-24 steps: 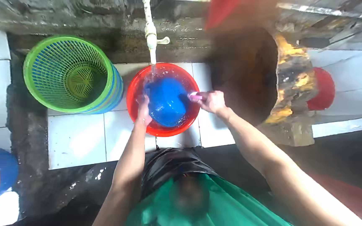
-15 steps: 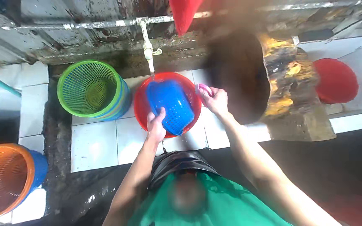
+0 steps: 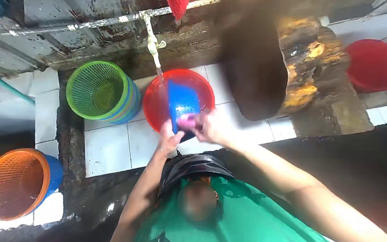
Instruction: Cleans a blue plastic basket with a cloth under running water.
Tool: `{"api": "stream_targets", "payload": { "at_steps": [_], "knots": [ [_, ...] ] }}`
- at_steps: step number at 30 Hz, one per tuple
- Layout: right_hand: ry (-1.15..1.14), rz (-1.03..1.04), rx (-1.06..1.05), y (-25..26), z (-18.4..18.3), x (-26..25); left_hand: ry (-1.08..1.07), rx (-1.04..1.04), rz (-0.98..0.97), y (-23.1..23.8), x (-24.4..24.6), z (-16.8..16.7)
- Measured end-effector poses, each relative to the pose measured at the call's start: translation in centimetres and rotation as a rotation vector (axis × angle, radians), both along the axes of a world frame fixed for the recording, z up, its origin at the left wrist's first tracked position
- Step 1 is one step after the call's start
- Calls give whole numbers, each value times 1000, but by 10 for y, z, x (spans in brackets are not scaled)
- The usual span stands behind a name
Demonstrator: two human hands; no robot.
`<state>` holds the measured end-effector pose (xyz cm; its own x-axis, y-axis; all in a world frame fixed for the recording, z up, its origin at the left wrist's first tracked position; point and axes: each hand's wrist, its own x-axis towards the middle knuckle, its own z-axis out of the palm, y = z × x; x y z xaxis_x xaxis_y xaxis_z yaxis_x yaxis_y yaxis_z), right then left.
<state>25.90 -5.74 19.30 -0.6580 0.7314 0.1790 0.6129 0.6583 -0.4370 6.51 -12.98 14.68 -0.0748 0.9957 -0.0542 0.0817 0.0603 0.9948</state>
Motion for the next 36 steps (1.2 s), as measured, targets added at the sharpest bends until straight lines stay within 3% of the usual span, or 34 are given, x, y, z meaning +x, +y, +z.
{"api": "stream_targets", "payload": {
  "at_steps": [3, 7, 9, 11, 13, 14, 15, 16, 18, 20, 22, 24, 27, 30, 31, 33, 36],
  "knots": [
    [-38, 136, 20, -5, -20, 4, -25, -7, -72, 0, -21, -4],
    [-32, -313, -105, 50, 4, 6, 27, -51, -58, -6, -23, 8],
    [130, -492, -397, 83, -1, 12, 253, -97, -123, -9, -11, 9],
    [500, -446, -794, 98, -18, 21, 478, -141, -328, -12, 12, 5],
    [635, -346, -982, 95, -35, 25, 571, -87, -595, -9, 34, -5],
    [563, -331, -959, 91, -43, 26, 553, -39, -661, -7, 39, -11],
    [437, -366, -879, 86, -51, 27, 522, 16, -609, -7, 39, -14],
    [337, -425, -766, 83, -61, 26, 513, 103, -441, -7, 34, -19],
    [348, -497, -674, 72, -81, 32, 586, 270, 33, -3, 9, -28],
    [540, -526, -711, 62, -97, 41, 747, 171, 331, 9, -31, -34],
    [736, -518, -752, 62, -112, 45, 618, -138, 306, 16, -64, -46],
    [838, -513, -755, 70, -125, 44, 211, -370, 224, 17, -73, -62],
    [625, -665, -469, 72, -117, 35, -156, -361, 312, 14, -63, -71],
    [536, -689, 55, 62, -104, 26, -250, -293, 406, 10, -43, -47],
    [515, -634, 72, 55, -92, 20, -259, -266, 424, 11, -36, -40],
    [485, -550, -153, 46, -71, -4, -234, -199, 443, 9, -21, -30],
    [436, -564, -968, 52, -76, -50, -95, -108, 420, 8, -1, -22]
  ]
}}
